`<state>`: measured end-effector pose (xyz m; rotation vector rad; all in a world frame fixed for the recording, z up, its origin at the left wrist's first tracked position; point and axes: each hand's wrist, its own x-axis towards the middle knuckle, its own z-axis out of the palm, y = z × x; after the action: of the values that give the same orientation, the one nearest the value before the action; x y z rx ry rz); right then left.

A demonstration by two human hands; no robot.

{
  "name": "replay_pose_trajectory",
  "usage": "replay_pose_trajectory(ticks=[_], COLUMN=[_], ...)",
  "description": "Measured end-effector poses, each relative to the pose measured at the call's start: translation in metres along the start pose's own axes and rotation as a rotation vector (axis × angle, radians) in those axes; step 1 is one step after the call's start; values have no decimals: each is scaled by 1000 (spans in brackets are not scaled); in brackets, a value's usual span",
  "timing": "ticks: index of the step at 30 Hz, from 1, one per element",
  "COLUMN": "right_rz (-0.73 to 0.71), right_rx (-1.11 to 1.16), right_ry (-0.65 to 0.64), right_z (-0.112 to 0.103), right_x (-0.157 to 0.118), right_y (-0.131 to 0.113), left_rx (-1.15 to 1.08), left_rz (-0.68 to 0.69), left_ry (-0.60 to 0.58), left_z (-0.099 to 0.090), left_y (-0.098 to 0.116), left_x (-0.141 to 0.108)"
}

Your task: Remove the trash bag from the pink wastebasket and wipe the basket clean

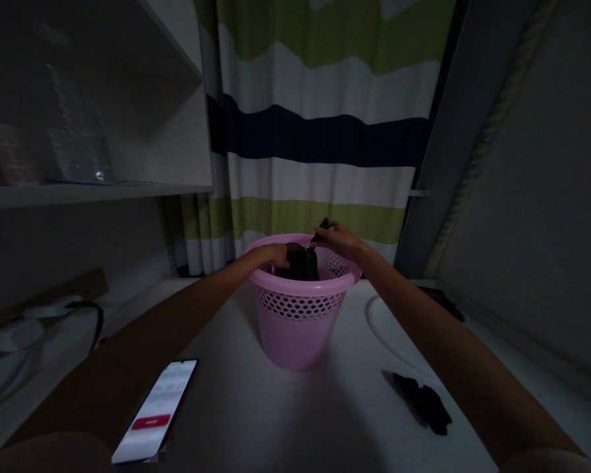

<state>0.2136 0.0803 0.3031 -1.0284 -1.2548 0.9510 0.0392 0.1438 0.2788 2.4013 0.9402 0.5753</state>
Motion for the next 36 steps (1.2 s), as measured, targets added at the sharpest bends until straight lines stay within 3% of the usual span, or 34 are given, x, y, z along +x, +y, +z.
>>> replay_pose_trajectory(ticks=[3, 7, 12, 18, 21, 29, 36], right_rz=[6, 17, 78, 137, 168, 197, 202], right_rx=[-30, -6, 43, 90, 56, -272, -371], right_ry=[-87, -156, -206, -176, -165, -299, -299], right_z=[-7, -10, -8, -10, -14, -27, -38], right_x=[-4, -10, -15, -14, -11, 4, 9], right_y=[0, -2, -5, -8, -8, -1, -11], left_rx=[-117, -389, -746, -980, -992, -746, -651], left_rz=[-170, -252, -178, -45, 8, -49, -87], left_ry=[96, 190, 331, 394, 351, 195, 139], left_z=[-20, -32, -28, -17, -18, -24, -50], left_y=[3, 22, 46, 47, 40, 12, 5], left_x=[-5, -10, -18, -18, -16, -7, -6])
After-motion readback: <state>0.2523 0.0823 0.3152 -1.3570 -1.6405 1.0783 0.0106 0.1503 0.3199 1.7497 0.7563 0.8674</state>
